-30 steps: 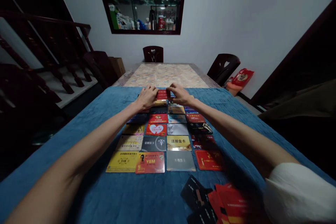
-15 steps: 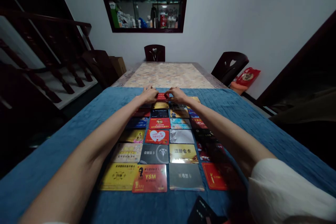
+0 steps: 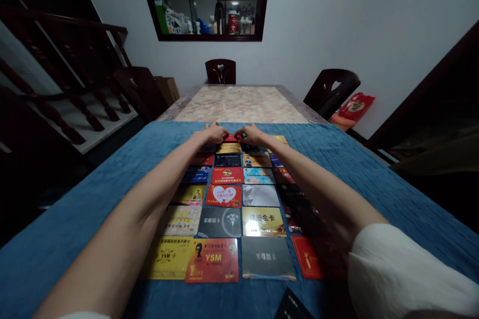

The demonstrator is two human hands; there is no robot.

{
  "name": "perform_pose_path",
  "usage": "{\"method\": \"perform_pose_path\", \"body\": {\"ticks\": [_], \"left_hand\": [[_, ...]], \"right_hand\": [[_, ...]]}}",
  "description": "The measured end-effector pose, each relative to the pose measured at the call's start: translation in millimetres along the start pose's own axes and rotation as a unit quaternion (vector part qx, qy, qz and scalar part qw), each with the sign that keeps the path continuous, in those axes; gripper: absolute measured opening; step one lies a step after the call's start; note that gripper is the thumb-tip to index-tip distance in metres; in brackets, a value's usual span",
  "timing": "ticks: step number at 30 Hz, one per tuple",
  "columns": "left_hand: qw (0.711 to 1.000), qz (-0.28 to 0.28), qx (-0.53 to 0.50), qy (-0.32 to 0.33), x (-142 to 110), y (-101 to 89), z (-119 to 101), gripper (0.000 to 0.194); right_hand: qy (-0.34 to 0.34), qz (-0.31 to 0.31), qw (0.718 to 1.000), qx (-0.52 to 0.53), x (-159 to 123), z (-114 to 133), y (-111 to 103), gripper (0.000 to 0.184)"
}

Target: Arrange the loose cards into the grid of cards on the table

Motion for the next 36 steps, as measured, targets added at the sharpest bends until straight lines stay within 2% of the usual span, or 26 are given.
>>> {"method": "perform_pose_path", "body": {"ticks": [8, 19, 27, 36], "left_hand": [[1.0, 0.004, -0.01, -0.006, 0, 5.1, 3, 0.063], [1.0, -0.023, -0.013, -0.003, -4, 3.7, -2, 0.048], [0.994, -0.109, -0.001, 0.005, -29, -19.6, -11, 0.047], [0.969, -0.235, 0.0, 0.076, -82, -45.9, -46, 0.028]], "right_hand": [[-0.006, 0.01, 1.0, -0.015, -3, 1, 0, 0.036], [0.004, -0.001, 1.0, -0.031, -5, 2, 0, 0.039], [0.043, -0.058, 0.997, -0.033, -21, -3, -19, 0.046], [0.041, -0.12, 0.992, -0.011, -63, 12, -53, 0.029]]}}
Point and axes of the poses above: each hand's wrist, its own x-axis towards the middle knuckle, its own y-axis out of the palm, z = x × y, the point moved 6 cm from there along x, towards the middle knuckle, and after that the axes turned 11 degrees about -z, right-handed, at the moved point
